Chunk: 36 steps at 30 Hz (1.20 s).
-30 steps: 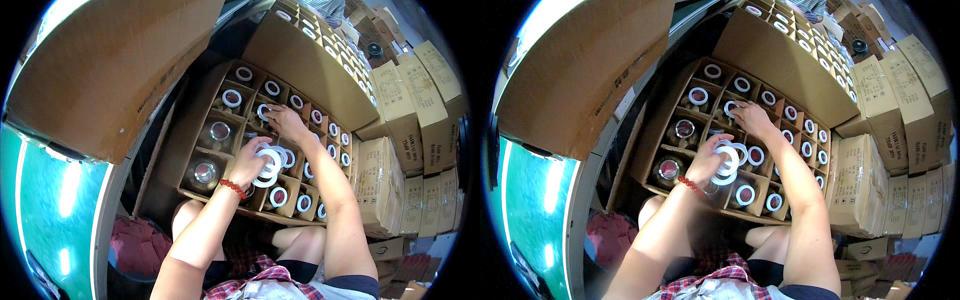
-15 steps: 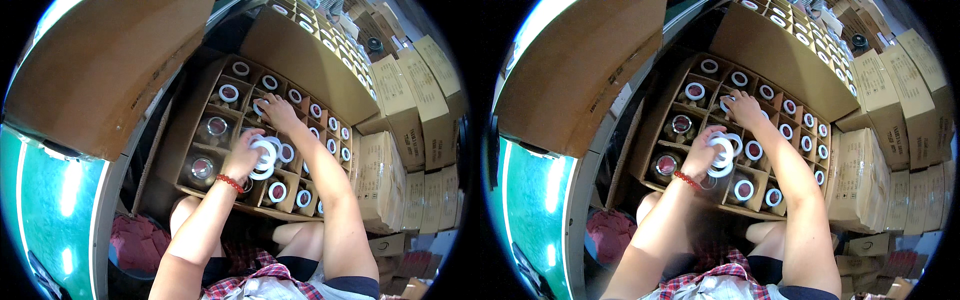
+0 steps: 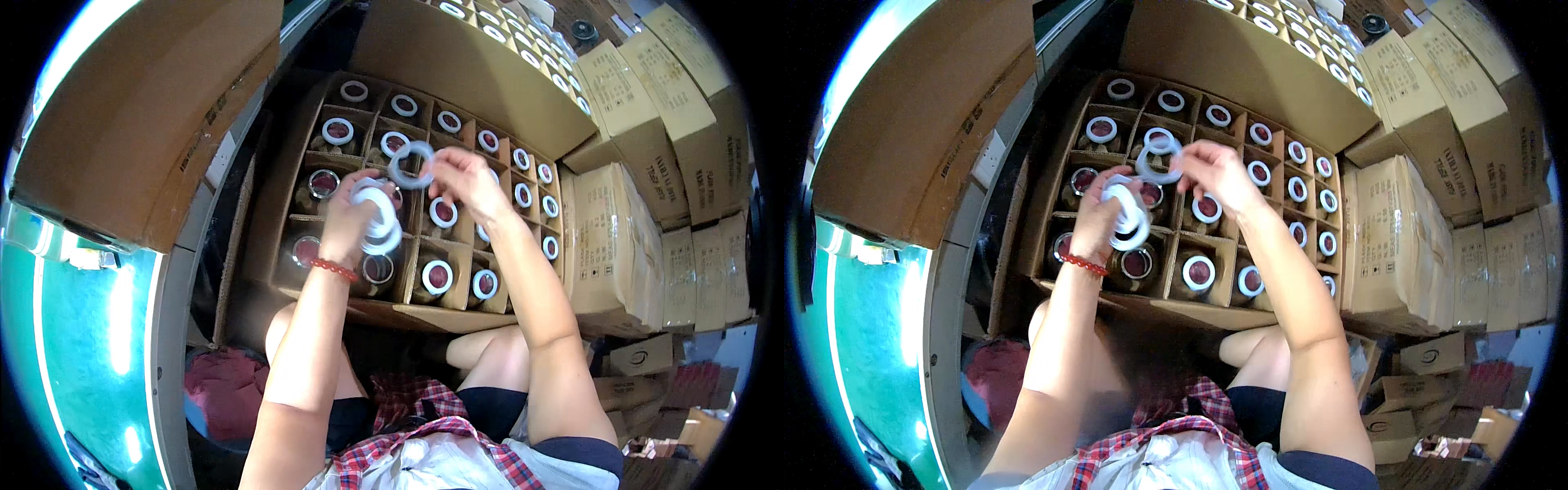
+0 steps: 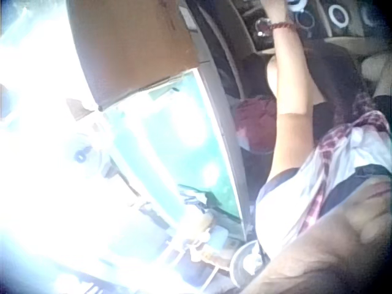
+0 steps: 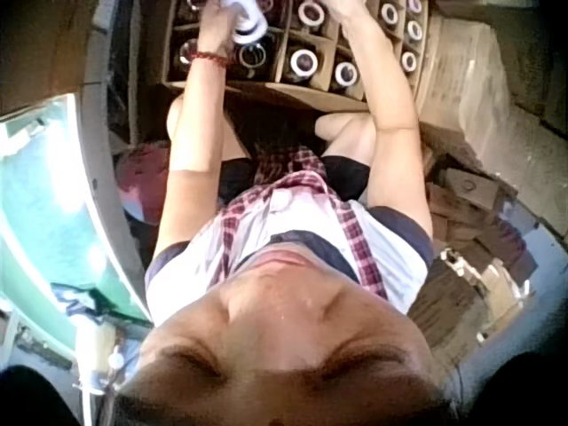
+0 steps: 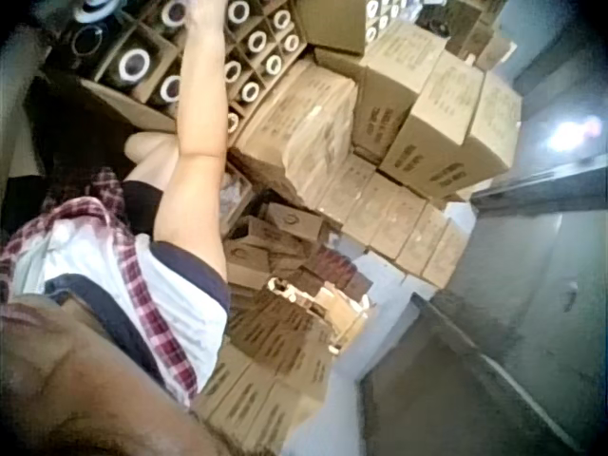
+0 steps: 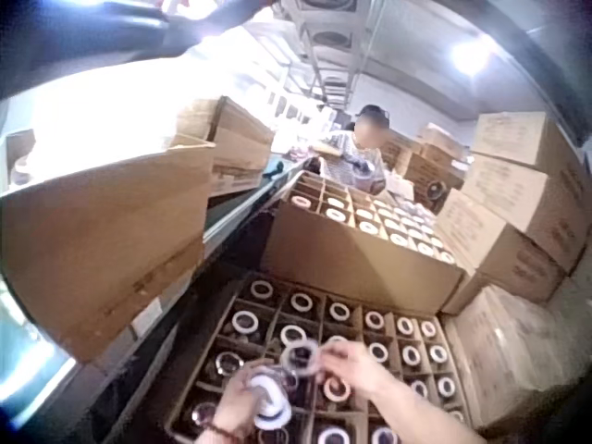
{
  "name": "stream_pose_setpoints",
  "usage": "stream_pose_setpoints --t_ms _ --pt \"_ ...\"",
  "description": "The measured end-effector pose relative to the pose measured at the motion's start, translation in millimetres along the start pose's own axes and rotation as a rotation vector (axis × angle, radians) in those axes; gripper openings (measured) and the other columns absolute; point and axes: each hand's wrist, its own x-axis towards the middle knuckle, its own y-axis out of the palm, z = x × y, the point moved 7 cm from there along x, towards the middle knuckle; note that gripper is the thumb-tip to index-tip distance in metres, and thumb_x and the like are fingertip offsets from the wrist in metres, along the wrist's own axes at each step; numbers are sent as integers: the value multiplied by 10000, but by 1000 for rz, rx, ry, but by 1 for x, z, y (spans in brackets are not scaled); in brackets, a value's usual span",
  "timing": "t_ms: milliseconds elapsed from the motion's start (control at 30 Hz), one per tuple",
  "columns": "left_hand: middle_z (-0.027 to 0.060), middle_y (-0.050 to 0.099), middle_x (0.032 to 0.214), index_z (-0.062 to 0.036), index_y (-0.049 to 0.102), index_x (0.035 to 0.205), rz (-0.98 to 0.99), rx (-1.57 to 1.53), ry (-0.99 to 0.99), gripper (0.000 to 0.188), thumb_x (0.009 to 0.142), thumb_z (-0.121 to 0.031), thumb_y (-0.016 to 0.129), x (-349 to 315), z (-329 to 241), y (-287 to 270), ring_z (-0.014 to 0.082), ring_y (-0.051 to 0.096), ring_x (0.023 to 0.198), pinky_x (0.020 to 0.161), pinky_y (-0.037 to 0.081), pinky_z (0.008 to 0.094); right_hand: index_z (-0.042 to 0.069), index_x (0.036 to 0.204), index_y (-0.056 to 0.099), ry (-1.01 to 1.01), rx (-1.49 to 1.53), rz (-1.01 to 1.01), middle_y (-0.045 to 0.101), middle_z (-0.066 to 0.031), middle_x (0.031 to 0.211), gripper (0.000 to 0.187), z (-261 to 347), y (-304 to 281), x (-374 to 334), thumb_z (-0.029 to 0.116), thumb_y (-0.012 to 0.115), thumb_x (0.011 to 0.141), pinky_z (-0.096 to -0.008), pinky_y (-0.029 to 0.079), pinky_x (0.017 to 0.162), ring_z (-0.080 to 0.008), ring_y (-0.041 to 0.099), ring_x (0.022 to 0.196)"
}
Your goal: The person places pink foam inserts into the tops of glass jars arranged in a cardboard box, then places white plastic rings on top of the jar lids. The person works on one box at a time, handling the inserts and rings by hand.
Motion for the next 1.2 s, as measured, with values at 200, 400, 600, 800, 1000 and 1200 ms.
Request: stream_pose_setpoints --t_ms 200,400,600,800,1000,1200 --pt "119 621 944 -13 479 1180 -292 -142 172 355 834 63 464 -4 -26 -44 280 669 804 664 567 347 40 956 631 -549 -817 -224 612 -136 968 170 -16 6 -2 147 631 825 -391 507 750 -336 616 865" --pt "100 634 957 -55 499 1154 -365 -59 179 290 866 -19 512 -10 -35 -56 226 677 828 588 548 305 82 977 643 -615 -1166 -10 584 -77 1082 199 -51 53 -21 165 648 796 -393 496 775 -287 586 968" --pt "122 644 915 -46 509 1111 -365 -53 179 235 880 -27 475 -10 -39 -54 206 673 794 506 495 251 89 964 665 -591 -1341 -86 598 -44 1137 190 -53 50 -32 190 624 809 -404 434 874 -257 550 1056" --pt "179 640 862 -24 520 1062 -363 -123 198 181 895 -36 450 -14 -45 -54 161 619 654 399 348 222 84 997 660 -564 -1265 -42 585 -58 1172 220 -57 48 -19 184 618 806 -387 407 886 -254 531 1088" --pt "139 606 1066 18 516 1158 -329 -107 182 254 945 -65 405 -10 -43 -61 237 670 879 494 527 199 93 955 680 -619 -1102 -188 592 -55 1102 193 -41 47 -15 200 595 819 -412 394 867 -265 558 1015" --pt "140 611 1063 16 517 1154 -371 -124 205 248 936 -69 435 -12 -44 -61 237 674 860 471 506 196 103 878 690 -488 -1330 4 614 -72 981 222 -32 58 14 287 598 797 -408 412 796 -270 581 952"
